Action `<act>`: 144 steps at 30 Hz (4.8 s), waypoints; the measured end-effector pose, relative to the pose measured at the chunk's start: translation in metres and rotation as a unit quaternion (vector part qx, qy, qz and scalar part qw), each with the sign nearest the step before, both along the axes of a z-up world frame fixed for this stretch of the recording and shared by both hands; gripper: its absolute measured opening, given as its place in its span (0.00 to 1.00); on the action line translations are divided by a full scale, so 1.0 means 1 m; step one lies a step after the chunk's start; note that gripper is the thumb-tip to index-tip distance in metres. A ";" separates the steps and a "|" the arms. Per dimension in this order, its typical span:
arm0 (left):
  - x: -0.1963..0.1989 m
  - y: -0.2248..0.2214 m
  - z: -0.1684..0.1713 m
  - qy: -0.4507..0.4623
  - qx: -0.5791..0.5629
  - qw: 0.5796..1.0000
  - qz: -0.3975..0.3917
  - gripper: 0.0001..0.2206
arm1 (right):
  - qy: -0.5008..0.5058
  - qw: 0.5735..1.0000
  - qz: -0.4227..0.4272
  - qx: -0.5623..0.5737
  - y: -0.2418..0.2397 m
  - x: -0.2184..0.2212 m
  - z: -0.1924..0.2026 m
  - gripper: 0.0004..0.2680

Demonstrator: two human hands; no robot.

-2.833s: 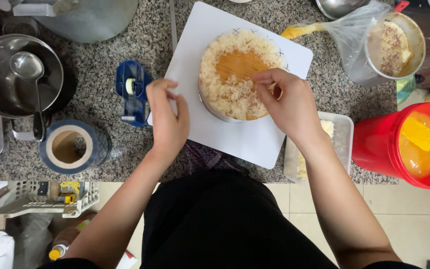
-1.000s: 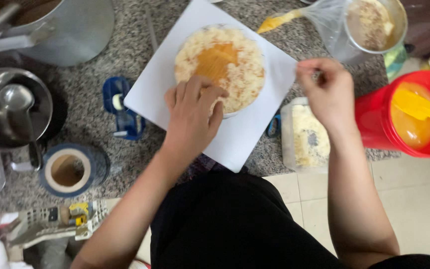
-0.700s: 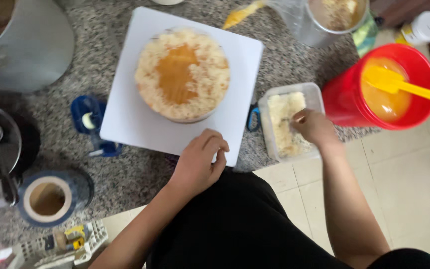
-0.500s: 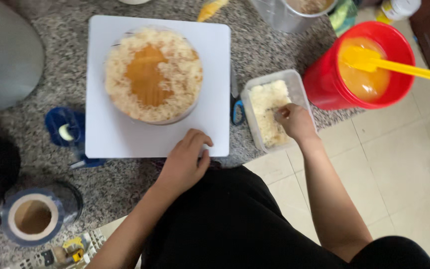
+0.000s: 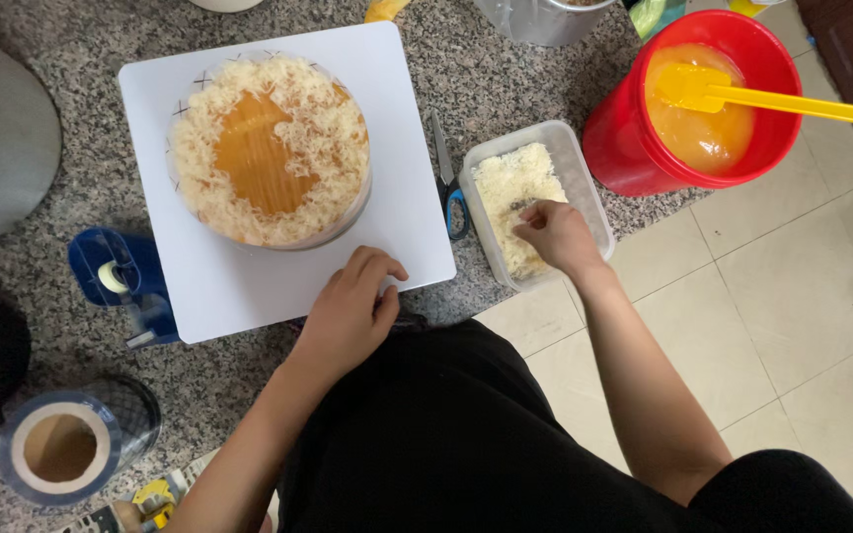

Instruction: The person decorates a cake by hand-sprinkling white flakes around the edge of an orange-topped cake layer inside a clear ring.

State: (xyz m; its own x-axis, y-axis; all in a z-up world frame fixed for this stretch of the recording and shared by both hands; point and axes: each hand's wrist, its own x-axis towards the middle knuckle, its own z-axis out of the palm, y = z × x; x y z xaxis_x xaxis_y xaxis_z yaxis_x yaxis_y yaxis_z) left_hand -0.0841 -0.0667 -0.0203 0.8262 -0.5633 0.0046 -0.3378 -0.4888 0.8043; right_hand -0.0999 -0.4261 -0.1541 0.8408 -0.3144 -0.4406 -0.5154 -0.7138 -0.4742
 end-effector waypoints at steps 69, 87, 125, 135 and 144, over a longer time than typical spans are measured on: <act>0.071 0.071 0.046 -0.203 0.095 0.947 0.230 0.06 | -0.172 0.935 0.305 0.054 0.228 0.135 0.223 0.07; 0.080 0.092 0.052 -0.172 0.089 0.954 0.228 0.07 | -0.130 0.926 0.291 0.202 0.227 0.148 0.217 0.07; 0.073 0.053 0.036 -0.252 0.139 0.933 0.217 0.04 | -0.202 0.929 0.301 0.079 0.211 0.133 0.210 0.06; 0.066 0.061 0.056 -0.226 0.084 0.947 0.212 0.12 | -0.122 0.929 0.269 0.223 0.214 0.127 0.229 0.06; 0.075 0.060 0.047 -0.184 0.114 0.948 0.235 0.04 | -0.173 0.939 0.262 0.137 0.208 0.131 0.219 0.06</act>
